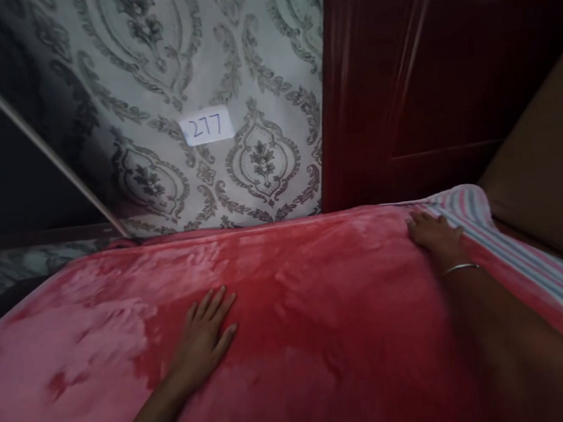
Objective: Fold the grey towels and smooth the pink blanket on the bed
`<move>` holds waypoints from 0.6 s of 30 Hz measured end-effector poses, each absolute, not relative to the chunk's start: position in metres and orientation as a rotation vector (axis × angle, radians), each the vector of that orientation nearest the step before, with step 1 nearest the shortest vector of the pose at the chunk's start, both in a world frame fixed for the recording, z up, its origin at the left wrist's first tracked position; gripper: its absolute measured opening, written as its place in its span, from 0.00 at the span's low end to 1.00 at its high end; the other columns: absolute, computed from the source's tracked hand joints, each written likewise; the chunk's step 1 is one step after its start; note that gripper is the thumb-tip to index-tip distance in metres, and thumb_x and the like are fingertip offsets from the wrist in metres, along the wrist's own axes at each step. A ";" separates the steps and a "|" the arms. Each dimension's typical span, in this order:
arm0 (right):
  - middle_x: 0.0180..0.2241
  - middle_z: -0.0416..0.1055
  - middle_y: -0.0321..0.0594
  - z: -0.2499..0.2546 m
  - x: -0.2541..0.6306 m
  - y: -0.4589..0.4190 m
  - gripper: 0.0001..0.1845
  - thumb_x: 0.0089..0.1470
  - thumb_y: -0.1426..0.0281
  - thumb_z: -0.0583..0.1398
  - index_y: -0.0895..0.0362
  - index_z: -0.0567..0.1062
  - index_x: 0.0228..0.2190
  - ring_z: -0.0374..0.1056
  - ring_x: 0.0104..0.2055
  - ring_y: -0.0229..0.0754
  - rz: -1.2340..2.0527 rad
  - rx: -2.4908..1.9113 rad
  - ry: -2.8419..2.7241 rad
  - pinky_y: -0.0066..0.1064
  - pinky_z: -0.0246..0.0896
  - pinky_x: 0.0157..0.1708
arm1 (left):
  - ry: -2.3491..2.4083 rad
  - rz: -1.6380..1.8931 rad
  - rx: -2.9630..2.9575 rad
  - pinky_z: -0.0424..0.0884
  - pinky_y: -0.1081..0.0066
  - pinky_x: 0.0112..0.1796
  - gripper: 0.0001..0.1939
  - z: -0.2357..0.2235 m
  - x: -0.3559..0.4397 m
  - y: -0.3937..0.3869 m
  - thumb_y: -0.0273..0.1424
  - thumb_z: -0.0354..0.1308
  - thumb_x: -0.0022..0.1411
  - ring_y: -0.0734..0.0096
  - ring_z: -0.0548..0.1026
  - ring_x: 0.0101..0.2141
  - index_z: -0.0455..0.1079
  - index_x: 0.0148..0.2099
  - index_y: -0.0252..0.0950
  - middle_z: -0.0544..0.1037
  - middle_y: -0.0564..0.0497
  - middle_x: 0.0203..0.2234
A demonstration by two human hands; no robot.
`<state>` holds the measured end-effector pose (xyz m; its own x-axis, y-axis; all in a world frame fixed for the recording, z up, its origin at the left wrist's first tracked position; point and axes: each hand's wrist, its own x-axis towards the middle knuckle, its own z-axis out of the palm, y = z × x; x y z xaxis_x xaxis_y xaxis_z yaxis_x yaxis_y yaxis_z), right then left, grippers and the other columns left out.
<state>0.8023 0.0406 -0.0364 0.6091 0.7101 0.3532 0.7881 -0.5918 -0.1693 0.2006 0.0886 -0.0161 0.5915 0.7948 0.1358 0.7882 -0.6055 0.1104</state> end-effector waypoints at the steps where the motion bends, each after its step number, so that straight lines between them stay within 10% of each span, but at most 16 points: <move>1: 0.61 0.65 0.71 -0.032 0.791 0.043 0.35 0.69 0.58 0.42 0.67 0.72 0.61 0.61 0.62 0.74 -0.333 -2.523 -1.186 0.72 0.57 0.52 | 1.370 0.262 2.757 0.54 0.39 0.66 0.30 -0.015 0.202 0.087 0.43 0.47 0.72 0.49 0.53 0.71 0.58 0.73 0.47 0.57 0.46 0.72; 7: 0.68 0.59 0.55 -0.019 0.627 0.068 0.31 0.69 0.63 0.45 0.62 0.64 0.67 0.52 0.71 0.56 -0.153 -2.081 -1.842 0.53 0.50 0.67 | 1.384 0.252 2.677 0.50 0.39 0.67 0.31 -0.008 0.209 0.078 0.43 0.50 0.71 0.48 0.52 0.72 0.57 0.73 0.43 0.56 0.44 0.73; 18: 0.74 0.44 0.38 -0.008 0.431 0.122 0.32 0.70 0.52 0.45 0.45 0.55 0.71 0.38 0.76 0.48 0.178 -1.699 -2.503 0.53 0.35 0.72 | 1.867 0.234 2.556 0.51 0.39 0.67 0.29 0.008 0.184 0.098 0.37 0.47 0.72 0.49 0.56 0.70 0.60 0.71 0.35 0.59 0.35 0.70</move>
